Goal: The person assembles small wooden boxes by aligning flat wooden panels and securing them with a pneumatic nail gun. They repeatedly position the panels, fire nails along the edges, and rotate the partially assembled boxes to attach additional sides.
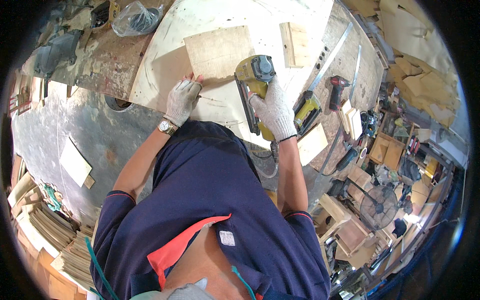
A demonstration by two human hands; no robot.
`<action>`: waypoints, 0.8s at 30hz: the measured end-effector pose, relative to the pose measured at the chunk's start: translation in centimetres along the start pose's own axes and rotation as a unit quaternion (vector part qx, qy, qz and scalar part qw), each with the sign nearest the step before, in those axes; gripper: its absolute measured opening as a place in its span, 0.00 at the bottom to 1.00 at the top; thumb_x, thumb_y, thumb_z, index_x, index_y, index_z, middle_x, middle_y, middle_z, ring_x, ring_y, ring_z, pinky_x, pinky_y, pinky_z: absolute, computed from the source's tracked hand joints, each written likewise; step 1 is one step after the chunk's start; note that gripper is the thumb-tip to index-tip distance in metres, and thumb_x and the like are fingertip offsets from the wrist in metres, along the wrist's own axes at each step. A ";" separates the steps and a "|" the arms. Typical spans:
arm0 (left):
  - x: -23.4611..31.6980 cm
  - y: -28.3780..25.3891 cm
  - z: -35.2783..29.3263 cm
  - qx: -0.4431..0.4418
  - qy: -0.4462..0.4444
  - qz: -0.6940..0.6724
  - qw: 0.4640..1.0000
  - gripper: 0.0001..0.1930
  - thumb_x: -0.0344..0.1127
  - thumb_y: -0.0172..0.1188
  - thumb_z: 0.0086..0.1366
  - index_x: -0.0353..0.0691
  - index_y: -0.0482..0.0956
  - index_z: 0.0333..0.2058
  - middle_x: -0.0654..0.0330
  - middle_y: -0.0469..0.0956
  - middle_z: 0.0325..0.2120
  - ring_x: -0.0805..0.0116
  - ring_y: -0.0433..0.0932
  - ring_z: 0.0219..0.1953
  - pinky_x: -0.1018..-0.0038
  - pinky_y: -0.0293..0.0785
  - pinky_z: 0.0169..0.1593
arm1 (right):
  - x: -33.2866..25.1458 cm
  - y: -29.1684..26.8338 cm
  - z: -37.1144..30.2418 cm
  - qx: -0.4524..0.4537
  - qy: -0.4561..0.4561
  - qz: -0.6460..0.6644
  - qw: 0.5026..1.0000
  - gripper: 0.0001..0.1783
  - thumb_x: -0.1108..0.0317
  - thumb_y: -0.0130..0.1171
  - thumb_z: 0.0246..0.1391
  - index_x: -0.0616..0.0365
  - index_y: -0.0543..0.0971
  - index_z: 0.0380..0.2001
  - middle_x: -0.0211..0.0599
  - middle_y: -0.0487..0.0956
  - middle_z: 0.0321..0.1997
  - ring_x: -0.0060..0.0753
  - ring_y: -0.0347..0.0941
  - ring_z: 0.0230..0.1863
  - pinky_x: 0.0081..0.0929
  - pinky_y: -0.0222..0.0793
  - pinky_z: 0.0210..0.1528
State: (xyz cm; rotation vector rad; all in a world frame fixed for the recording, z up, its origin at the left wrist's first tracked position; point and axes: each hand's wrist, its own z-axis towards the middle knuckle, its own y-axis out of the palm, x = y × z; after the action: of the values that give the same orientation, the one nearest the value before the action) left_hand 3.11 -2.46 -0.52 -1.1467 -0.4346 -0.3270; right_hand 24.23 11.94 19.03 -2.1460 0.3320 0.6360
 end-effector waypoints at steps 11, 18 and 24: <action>0.2 -0.4 0.2 0.005 0.002 -0.026 1.000 0.08 0.28 0.68 0.61 0.41 0.80 0.39 0.57 0.80 0.31 0.56 0.83 0.41 0.59 0.81 0.52 | -0.9 1.7 -0.8 -0.026 -0.024 0.030 0.999 0.27 0.64 0.67 0.67 0.66 0.72 0.62 0.37 0.81 0.35 0.22 0.76 0.22 0.28 0.76 0.26; 0.0 -0.2 0.0 -0.001 0.002 -0.023 1.000 0.10 0.28 0.68 0.61 0.42 0.79 0.40 0.57 0.80 0.31 0.56 0.83 0.41 0.60 0.80 0.51 | 0.9 3.3 -0.1 0.003 -0.070 -0.062 0.996 0.26 0.65 0.67 0.67 0.67 0.72 0.62 0.40 0.83 0.36 0.24 0.78 0.22 0.30 0.77 0.27; 0.0 -0.1 -0.1 -0.008 -0.003 -0.029 1.000 0.10 0.28 0.68 0.61 0.42 0.79 0.41 0.57 0.80 0.32 0.56 0.83 0.41 0.59 0.80 0.50 | 0.6 3.9 -0.5 0.005 -0.098 -0.055 0.994 0.25 0.67 0.66 0.66 0.67 0.72 0.61 0.43 0.84 0.36 0.27 0.80 0.24 0.31 0.79 0.28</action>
State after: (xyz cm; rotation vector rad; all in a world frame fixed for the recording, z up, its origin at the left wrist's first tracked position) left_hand 3.12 -2.57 -0.50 -1.1534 -0.4717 -0.3775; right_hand 23.12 9.15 16.40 -2.0557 0.1097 0.7713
